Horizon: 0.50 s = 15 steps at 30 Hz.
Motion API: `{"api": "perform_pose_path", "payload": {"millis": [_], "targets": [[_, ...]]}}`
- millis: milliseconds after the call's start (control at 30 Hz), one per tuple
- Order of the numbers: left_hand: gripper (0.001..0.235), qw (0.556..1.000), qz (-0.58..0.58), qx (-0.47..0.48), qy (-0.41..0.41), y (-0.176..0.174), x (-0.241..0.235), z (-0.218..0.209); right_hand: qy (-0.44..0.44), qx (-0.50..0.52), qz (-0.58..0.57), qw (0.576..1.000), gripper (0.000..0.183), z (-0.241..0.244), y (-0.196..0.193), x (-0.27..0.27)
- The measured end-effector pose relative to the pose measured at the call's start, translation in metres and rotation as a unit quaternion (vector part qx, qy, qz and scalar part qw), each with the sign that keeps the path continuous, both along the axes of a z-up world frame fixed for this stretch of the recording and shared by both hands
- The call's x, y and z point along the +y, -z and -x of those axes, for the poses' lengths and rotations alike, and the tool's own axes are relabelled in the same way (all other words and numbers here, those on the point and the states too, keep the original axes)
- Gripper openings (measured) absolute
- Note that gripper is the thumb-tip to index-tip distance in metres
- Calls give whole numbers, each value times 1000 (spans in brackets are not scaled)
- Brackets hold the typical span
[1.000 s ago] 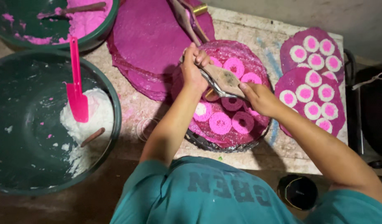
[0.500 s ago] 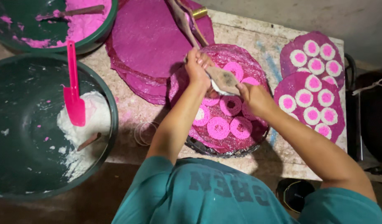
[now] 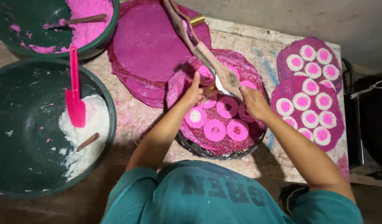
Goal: The person scoops pink and white powders into a handheld press, then presses them onto a glittery pink sheet to form two-toned circular shapes. The finished circles are arranged on a tray nearby.
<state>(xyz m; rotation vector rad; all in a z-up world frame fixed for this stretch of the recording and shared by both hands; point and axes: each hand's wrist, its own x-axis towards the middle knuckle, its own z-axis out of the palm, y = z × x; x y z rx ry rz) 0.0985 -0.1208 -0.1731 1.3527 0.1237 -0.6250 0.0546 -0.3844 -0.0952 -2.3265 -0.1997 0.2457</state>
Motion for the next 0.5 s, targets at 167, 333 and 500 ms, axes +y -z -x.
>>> {"api": "perform_pose_path", "payload": {"millis": [167,333,500], "targets": [[72,936,-208,-282,-38,-17,3,34,32,-80,-30,996,58,7,10,-3],[74,808,-460,-360,78,-109,25,76,5,-86,-78,993,52,23,-37,-5],[48,651,-494,-572,69,-205,50,104,-151,-108,-57,981,52,64,-124,22]]}}
